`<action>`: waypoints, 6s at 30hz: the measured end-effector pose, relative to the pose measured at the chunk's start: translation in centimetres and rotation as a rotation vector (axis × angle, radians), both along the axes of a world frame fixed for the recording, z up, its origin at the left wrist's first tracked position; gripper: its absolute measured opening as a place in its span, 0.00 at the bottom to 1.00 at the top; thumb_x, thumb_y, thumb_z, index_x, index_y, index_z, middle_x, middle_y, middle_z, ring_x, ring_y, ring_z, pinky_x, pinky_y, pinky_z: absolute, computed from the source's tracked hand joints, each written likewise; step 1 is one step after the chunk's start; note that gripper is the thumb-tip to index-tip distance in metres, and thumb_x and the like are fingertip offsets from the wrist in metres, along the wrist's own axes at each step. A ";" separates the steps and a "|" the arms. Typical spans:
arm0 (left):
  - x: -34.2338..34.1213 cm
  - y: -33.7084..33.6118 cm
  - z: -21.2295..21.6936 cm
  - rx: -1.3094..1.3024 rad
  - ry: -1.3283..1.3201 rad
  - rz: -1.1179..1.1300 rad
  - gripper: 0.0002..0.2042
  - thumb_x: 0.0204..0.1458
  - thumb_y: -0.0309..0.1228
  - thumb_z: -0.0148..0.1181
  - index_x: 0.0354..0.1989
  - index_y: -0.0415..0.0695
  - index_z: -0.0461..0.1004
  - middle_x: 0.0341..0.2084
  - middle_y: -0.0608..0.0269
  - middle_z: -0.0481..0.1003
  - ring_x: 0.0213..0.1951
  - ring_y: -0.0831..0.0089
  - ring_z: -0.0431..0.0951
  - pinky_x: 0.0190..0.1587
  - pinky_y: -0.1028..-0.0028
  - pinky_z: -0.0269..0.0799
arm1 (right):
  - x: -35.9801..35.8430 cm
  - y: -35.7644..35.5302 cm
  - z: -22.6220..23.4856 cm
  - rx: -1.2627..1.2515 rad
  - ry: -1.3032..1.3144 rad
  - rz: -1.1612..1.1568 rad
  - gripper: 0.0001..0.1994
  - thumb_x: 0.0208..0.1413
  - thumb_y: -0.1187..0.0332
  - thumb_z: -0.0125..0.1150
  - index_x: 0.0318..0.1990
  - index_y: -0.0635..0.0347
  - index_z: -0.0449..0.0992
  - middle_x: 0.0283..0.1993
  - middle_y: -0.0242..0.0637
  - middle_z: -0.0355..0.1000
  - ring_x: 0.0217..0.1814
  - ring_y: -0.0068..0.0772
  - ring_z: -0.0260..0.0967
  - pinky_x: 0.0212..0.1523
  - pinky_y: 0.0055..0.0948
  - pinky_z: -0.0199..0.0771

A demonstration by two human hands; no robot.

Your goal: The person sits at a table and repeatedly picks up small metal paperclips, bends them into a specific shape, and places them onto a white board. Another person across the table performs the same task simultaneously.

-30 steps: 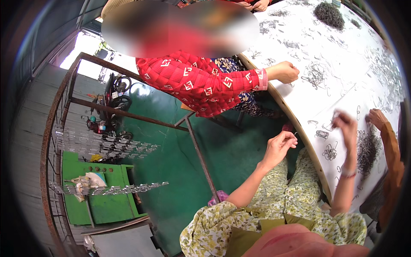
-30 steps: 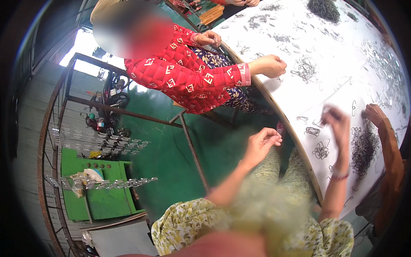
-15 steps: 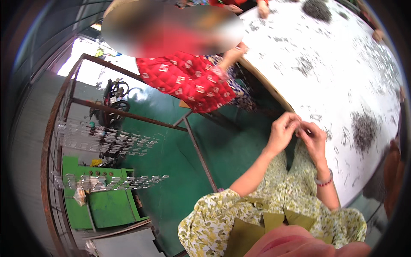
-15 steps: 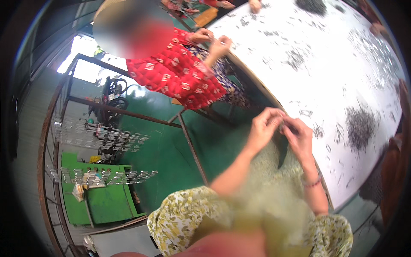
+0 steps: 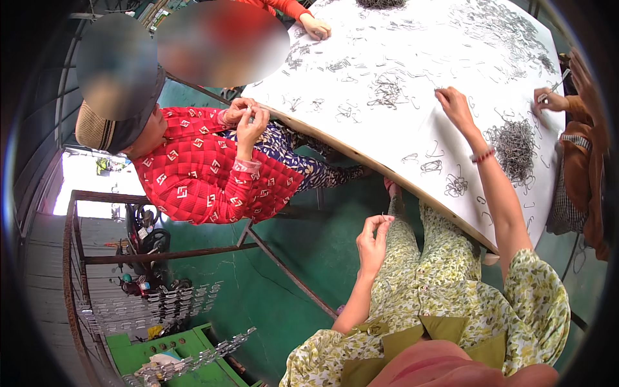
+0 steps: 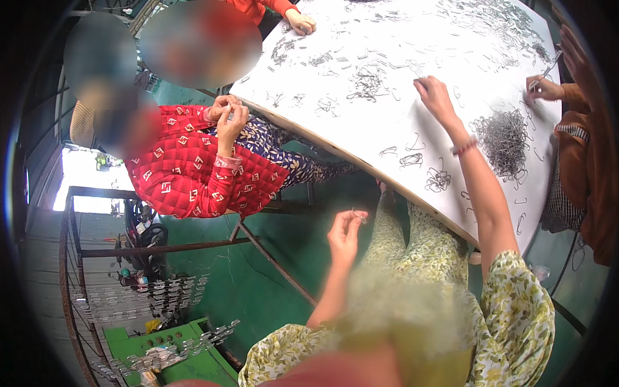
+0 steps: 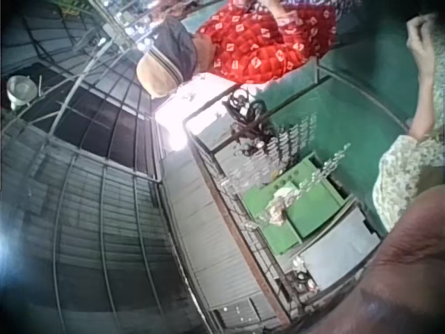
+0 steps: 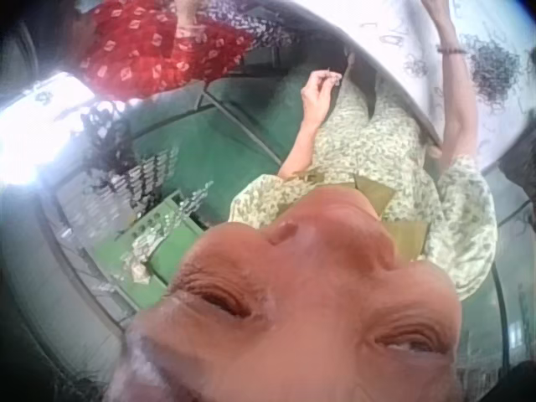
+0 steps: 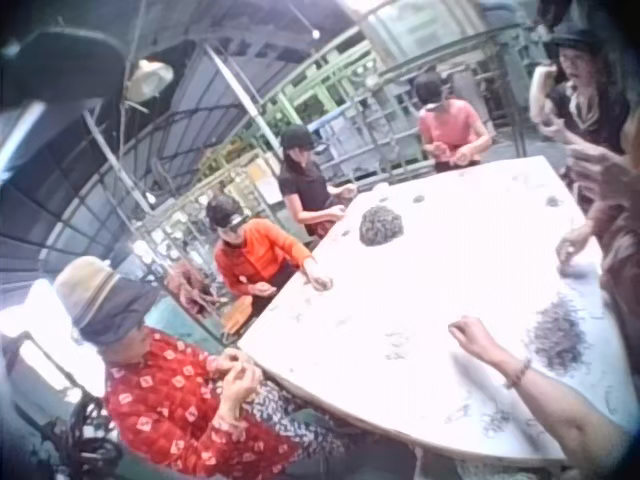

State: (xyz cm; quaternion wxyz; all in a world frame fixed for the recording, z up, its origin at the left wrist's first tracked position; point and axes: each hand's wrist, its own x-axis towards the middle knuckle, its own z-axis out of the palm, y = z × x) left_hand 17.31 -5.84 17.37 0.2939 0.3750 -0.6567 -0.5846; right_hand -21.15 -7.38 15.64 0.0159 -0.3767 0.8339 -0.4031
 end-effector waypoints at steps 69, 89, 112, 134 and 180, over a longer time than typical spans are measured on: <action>-8.4 -5.6 5.9 -0.226 0.058 -0.195 0.04 0.50 0.20 0.57 0.33 0.37 0.77 0.27 0.57 0.77 0.32 0.65 0.77 0.35 0.72 0.71 | 23.6 12.7 7.6 -0.434 -0.676 0.380 0.04 0.48 0.78 0.64 0.33 0.63 0.79 0.29 0.32 0.70 0.25 0.18 0.64 0.26 0.18 0.63; -16.8 -11.5 -3.1 -0.679 -0.300 -0.358 0.05 0.53 0.23 0.50 0.37 0.37 0.69 0.29 0.50 0.71 0.34 0.56 0.73 0.37 0.62 0.74 | 22.5 12.9 9.1 -0.335 -0.758 0.325 0.02 0.48 0.79 0.63 0.31 0.67 0.79 0.29 0.30 0.72 0.30 0.17 0.64 0.30 0.17 0.62; -3.8 -1.2 8.0 -0.078 0.064 -0.341 0.05 0.56 0.22 0.56 0.38 0.35 0.74 0.37 0.65 0.74 0.39 0.80 0.73 0.44 0.80 0.69 | 23.1 12.6 6.7 -0.313 -0.661 0.307 0.04 0.52 0.76 0.61 0.35 0.67 0.79 0.29 0.31 0.75 0.29 0.17 0.69 0.32 0.20 0.69; -1.0 -0.9 7.6 -0.115 0.062 -0.189 0.04 0.56 0.21 0.55 0.37 0.36 0.74 0.34 0.61 0.79 0.39 0.76 0.78 0.45 0.76 0.73 | -14.5 -0.9 -10.4 0.306 0.274 -0.061 0.05 0.37 0.77 0.57 0.24 0.71 0.75 0.27 0.57 0.72 0.31 0.55 0.73 0.31 0.44 0.71; -16.8 -20.0 -0.1 -0.580 -0.203 -0.053 0.10 0.53 0.31 0.58 0.36 0.37 0.78 0.27 0.51 0.79 0.30 0.62 0.80 0.38 0.67 0.73 | 24.0 12.5 11.9 -0.285 -1.122 0.399 0.07 0.46 0.82 0.62 0.35 0.71 0.78 0.31 0.34 0.73 0.32 0.19 0.72 0.34 0.17 0.75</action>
